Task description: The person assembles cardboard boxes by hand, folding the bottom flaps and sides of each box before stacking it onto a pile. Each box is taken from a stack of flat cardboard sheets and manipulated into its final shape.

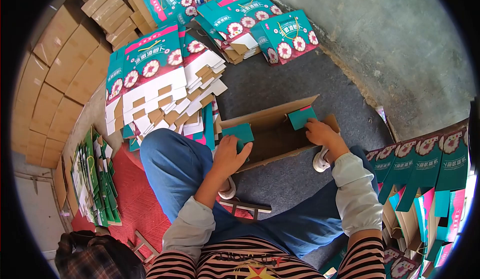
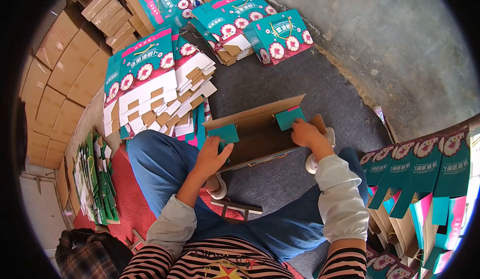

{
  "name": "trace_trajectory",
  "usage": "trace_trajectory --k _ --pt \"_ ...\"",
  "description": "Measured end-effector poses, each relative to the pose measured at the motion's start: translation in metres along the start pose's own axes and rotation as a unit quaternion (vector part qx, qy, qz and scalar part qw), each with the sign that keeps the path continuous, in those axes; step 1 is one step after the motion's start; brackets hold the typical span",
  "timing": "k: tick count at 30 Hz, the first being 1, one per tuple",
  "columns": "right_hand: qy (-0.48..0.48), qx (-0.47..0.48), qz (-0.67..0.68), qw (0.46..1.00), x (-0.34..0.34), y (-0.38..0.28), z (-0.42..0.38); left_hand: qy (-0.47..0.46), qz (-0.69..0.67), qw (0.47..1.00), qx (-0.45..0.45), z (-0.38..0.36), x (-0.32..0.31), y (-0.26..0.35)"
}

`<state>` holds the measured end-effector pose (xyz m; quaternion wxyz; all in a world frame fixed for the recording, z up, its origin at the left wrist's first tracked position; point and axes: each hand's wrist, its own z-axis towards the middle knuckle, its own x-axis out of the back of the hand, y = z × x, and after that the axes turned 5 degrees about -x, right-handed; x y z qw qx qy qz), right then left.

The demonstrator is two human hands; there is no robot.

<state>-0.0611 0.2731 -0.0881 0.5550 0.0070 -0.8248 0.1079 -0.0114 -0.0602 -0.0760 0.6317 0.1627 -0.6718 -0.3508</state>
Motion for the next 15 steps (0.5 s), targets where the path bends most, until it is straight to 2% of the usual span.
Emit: trace_trajectory --k 3,5,7,9,11,15 --pt "0.02 -0.024 0.048 0.998 0.004 0.0 0.001 0.036 -0.008 0.999 -0.015 -0.002 -0.004 -0.006" --pt "0.05 -0.073 0.1 0.991 0.006 0.001 0.007 0.014 -0.072 0.997 0.011 -0.005 0.002 -0.003" --pt "0.109 -0.094 0.324 0.935 0.002 0.011 0.019 0.002 -0.097 0.995 0.021 -0.008 0.004 -0.003" --pt "0.11 -0.16 0.47 0.861 0.005 0.017 0.022 0.006 -0.083 0.996 0.016 -0.01 -0.002 -0.01" --pt "0.055 -0.27 0.54 0.795 0.042 -0.001 0.007 -0.006 -0.088 0.996 0.013 -0.009 -0.002 -0.012" --pt "0.096 -0.285 0.478 0.825 0.045 -0.003 0.031 -0.031 -0.1 0.994 0.017 -0.008 0.002 -0.015"
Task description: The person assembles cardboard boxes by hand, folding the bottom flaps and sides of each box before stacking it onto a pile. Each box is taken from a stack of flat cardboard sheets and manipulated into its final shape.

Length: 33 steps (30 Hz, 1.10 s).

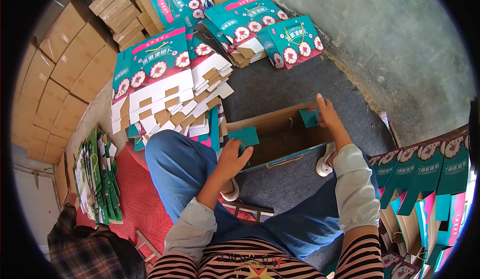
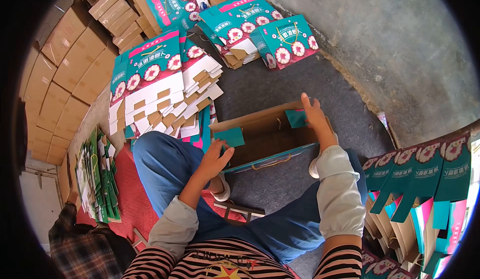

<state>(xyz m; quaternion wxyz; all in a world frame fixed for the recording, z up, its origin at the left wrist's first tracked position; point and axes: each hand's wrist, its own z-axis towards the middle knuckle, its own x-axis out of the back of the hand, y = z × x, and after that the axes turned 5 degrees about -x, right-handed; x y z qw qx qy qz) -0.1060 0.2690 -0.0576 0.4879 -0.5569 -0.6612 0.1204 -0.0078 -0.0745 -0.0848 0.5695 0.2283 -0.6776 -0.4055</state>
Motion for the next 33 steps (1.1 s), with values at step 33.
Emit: trace_trajectory --k 33 --pt "-0.13 0.316 -0.576 0.742 -0.025 -0.016 -0.006 0.082 -0.016 0.997 0.006 -0.022 0.01 0.003"
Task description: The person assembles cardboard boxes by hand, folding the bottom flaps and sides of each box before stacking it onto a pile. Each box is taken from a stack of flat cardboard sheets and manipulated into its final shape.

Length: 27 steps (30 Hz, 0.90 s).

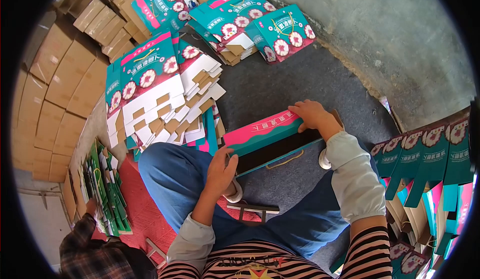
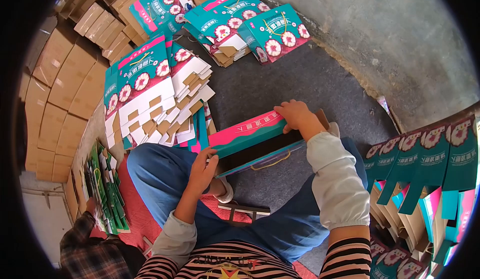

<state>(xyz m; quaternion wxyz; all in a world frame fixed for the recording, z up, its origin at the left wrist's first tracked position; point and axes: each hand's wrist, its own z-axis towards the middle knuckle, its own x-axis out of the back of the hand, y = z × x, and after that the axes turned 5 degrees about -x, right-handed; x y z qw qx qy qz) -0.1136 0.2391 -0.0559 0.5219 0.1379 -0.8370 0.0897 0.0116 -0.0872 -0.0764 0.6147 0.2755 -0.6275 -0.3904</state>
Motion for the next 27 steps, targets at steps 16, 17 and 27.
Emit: trace_trajectory --k 16,17,27 --pt "0.166 -0.016 -0.079 0.983 -0.032 -0.02 0.008 -0.124 0.165 0.971 -0.123 0.029 -0.023 -0.015" --pt "0.164 -0.018 -0.076 0.983 -0.031 -0.021 0.008 -0.118 0.177 0.967 -0.138 0.029 -0.024 -0.018" --pt "0.199 -0.024 -0.061 0.978 -0.024 -0.01 -0.007 -0.101 0.218 0.957 -0.165 0.026 -0.028 -0.023"
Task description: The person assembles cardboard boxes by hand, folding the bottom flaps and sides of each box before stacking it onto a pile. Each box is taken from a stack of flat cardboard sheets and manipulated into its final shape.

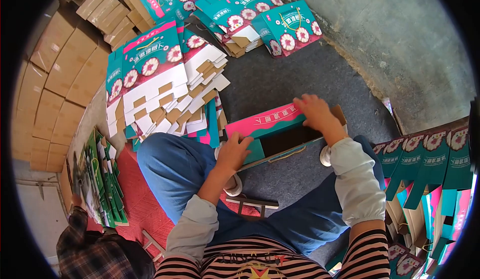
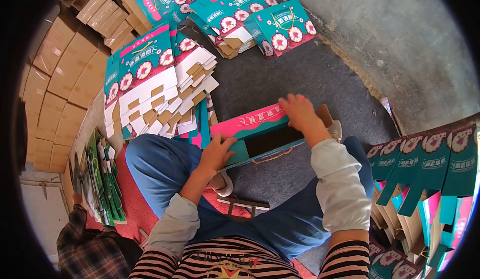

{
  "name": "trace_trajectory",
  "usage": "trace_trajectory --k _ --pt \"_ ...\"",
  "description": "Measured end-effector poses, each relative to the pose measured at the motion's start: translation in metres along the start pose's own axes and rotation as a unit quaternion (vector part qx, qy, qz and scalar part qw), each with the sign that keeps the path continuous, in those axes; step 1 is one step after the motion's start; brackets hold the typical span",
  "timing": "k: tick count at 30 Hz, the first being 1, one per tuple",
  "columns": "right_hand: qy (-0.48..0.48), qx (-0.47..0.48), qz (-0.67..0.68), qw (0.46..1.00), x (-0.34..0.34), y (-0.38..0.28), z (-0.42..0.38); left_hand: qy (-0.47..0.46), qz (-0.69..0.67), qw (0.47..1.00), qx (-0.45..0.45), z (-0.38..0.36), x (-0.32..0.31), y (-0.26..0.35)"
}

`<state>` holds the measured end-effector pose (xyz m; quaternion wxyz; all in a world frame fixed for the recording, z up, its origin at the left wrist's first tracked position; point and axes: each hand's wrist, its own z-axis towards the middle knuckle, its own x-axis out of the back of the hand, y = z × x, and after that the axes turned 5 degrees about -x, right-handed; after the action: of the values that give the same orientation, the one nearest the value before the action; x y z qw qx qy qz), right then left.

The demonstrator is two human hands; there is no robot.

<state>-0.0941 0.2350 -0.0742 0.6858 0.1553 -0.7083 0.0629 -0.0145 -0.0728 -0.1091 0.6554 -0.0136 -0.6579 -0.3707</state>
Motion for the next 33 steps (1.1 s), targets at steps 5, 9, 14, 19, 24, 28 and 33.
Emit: trace_trajectory --k 5,9,14,19,24,28,33 --pt "-0.009 -0.275 0.041 0.961 0.041 0.047 -0.028 -0.005 -0.009 1.0 -0.004 0.001 0.001 0.001" --pt "-0.2 -0.258 0.43 0.842 0.038 0.061 -0.041 -0.033 -0.012 0.999 0.011 0.003 0.003 0.003" --pt "-0.262 -0.109 0.258 0.923 0.011 0.046 -0.033 -0.032 -0.005 0.999 0.005 0.002 -0.001 0.0" --pt "-0.307 -0.089 0.234 0.918 0.003 0.052 -0.026 -0.03 -0.004 1.0 0.007 0.003 0.0 0.001" --pt "-0.268 -0.096 0.218 0.934 -0.008 0.051 -0.029 0.005 -0.025 1.0 0.0 0.001 -0.001 -0.001" --pt "-0.221 -0.132 0.245 0.935 0.004 0.06 -0.034 0.081 -0.037 0.995 0.048 -0.006 0.001 -0.001" --pt "-0.219 -0.176 0.317 0.906 0.03 0.079 -0.043 0.15 -0.039 0.966 0.205 -0.016 0.004 0.001"
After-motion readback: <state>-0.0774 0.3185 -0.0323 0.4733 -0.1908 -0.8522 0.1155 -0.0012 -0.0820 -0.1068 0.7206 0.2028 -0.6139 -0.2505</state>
